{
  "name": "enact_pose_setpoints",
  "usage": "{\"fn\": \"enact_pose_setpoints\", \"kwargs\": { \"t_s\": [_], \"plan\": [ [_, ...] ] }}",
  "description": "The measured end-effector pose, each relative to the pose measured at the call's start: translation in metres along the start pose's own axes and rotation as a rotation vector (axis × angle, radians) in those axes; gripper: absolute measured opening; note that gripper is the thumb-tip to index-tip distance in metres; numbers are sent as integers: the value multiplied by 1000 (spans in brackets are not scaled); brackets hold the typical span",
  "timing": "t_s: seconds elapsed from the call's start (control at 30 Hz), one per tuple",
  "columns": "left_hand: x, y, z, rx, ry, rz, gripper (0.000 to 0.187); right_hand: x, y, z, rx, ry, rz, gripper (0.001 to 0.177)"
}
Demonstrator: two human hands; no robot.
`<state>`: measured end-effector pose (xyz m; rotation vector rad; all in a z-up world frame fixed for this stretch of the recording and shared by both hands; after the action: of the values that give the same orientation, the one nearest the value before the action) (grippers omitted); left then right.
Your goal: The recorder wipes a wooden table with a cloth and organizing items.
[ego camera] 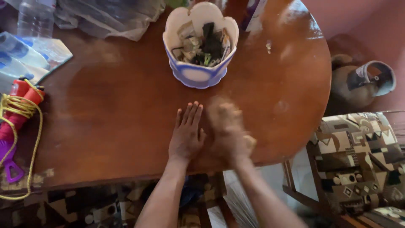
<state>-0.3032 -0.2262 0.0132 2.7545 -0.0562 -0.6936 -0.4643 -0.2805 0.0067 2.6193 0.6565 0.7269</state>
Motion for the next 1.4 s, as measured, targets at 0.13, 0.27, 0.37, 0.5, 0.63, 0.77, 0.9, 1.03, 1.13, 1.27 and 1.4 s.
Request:
{"fn": "enact_pose_setpoints", "kwargs": {
  "t_s": [0.13,0.27,0.37,0.5,0.63,0.77,0.9,1.03,1.13,1.27,1.4],
  "plan": [
    [-6,2,-5,52,-3,-7,79,36,1,8,371,-309,-325,81],
    [-6,2,-11,49,-8,-43,81,-20,38,-60,485,-242,77,98],
    [-5,1,-10,18,-2,-29,81,-117,4,-18,184,-312,192,59],
    [-5,2,-10,16,-18,-59,82,-37,9,-6,213,-426,-105,67],
    [-7,1,-9,84,-34,-55,84,39,9,-2,232,-579,-474,78],
    [-8,2,-8,85,-39,-61,83,-38,38,-24,348,-25,-3,54],
    [-1,-3,-5,59,-25,-53,81,-50,39,-17,24,-178,86,46],
    [2,2,13,116,89,5,82,50,18,8,283,-302,-218,86],
    [-1,3,6,154,74,-3,83,18,0,25,371,-105,-122,76],
    [1,-3,7,70,38,-9,81,-102,-2,16,461,-298,68,87],
    [7,-10,6,131,10,-67,82,-52,28,-5,106,-357,-265,94]
  ]
}}
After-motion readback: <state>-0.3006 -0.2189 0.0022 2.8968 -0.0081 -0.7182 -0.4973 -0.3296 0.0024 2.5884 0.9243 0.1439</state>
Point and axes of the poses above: each hand's wrist, its own y-axis towards the middle knuckle, its own z-axis out of the palm, x = y × z, the point moved 9 cm from there along y, towards the middle knuckle, and after that the axes turned 2 degrees about z, right-handed, at the moved point
